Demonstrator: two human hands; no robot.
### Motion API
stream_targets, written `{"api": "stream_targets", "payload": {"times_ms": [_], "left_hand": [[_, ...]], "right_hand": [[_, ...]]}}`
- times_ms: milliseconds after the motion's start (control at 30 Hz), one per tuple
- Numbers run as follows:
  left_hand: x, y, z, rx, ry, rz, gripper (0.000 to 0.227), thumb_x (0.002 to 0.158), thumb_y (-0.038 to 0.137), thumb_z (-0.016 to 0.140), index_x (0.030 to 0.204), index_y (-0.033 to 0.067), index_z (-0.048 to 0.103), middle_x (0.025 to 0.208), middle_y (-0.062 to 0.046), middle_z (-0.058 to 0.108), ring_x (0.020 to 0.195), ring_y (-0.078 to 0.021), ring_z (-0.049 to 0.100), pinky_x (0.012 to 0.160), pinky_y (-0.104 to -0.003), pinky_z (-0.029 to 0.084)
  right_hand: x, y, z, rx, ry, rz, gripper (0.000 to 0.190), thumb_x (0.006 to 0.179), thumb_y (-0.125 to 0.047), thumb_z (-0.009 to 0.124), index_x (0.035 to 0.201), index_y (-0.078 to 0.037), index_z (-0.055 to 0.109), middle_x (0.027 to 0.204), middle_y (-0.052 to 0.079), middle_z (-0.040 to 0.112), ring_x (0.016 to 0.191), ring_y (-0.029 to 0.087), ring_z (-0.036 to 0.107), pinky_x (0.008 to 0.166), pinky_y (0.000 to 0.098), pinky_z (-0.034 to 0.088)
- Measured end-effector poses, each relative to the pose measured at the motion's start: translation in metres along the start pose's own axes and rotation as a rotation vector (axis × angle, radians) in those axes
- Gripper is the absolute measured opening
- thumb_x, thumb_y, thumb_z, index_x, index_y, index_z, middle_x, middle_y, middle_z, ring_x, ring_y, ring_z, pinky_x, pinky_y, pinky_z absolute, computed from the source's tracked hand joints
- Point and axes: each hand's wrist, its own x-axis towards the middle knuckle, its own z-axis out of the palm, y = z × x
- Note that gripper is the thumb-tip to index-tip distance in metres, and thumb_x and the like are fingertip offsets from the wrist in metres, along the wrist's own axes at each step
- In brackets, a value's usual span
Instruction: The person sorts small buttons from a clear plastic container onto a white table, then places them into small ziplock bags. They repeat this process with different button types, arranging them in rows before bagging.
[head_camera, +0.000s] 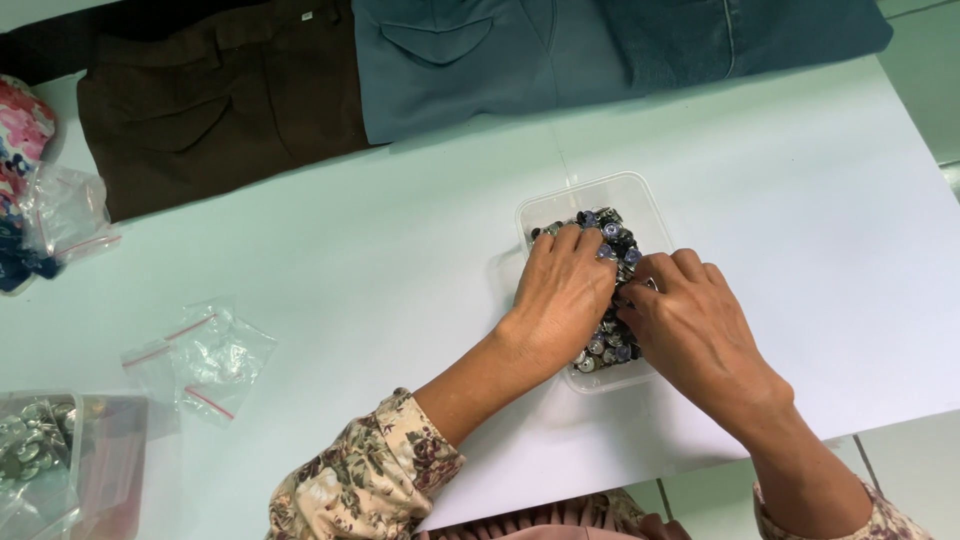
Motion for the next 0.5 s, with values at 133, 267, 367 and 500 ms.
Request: {"api": "stream_targets", "payload": {"times_ms": [133,267,367,500], "left_hand": [[0.001,-0.007,-0.002,-0.055,-0.038,-0.015,0.010,0.088,0.006,0.073,0.089,-0.0009,0.079,0.102,-0.022,0.067,0.101,-0.0351,0.063,0.084,-0.045,0.049],[-0.003,-0.016,0.000,-0.163,-0.035,-0.056,0.015,0.091,0.013,0.071,0.088,0.0009,0.080,0.103,-0.021,0.068,0.103,-0.0351,0.064,0.085,-0.044,0.049],[-0.004,-0.021,0.003,-0.191,-0.004,-0.062,0.015,0.091,0.012,0.070,0.089,0.0017,0.080,0.106,-0.022,0.069,0.107,-0.0366,0.064,0.086,-0.046,0.049],[-0.007,-0.024,-0.004,-0.214,0.002,-0.083,0.016,0.092,0.015,0.070,0.092,0.0032,0.081,0.110,-0.021,0.069,0.112,-0.0367,0.063,0.090,-0.047,0.049]], "right_hand": [[0.002,-0.002,0.001,-0.036,0.000,0.023,0.008,0.090,-0.025,0.074,0.096,-0.022,0.079,0.102,-0.005,0.066,0.099,0.012,0.054,0.077,0.0272,0.046],[0.003,-0.006,-0.003,-0.039,-0.009,0.046,0.009,0.092,-0.028,0.073,0.097,-0.024,0.079,0.101,-0.007,0.067,0.098,0.010,0.053,0.076,0.0274,0.043],[0.003,-0.010,-0.008,-0.031,-0.007,0.053,0.010,0.091,-0.027,0.074,0.098,-0.024,0.080,0.101,-0.006,0.067,0.096,0.011,0.053,0.076,0.0281,0.043],[0.002,-0.011,-0.012,-0.011,0.034,0.053,0.011,0.089,-0.023,0.077,0.099,-0.023,0.080,0.100,-0.004,0.068,0.096,0.012,0.056,0.077,0.0282,0.045]]}}
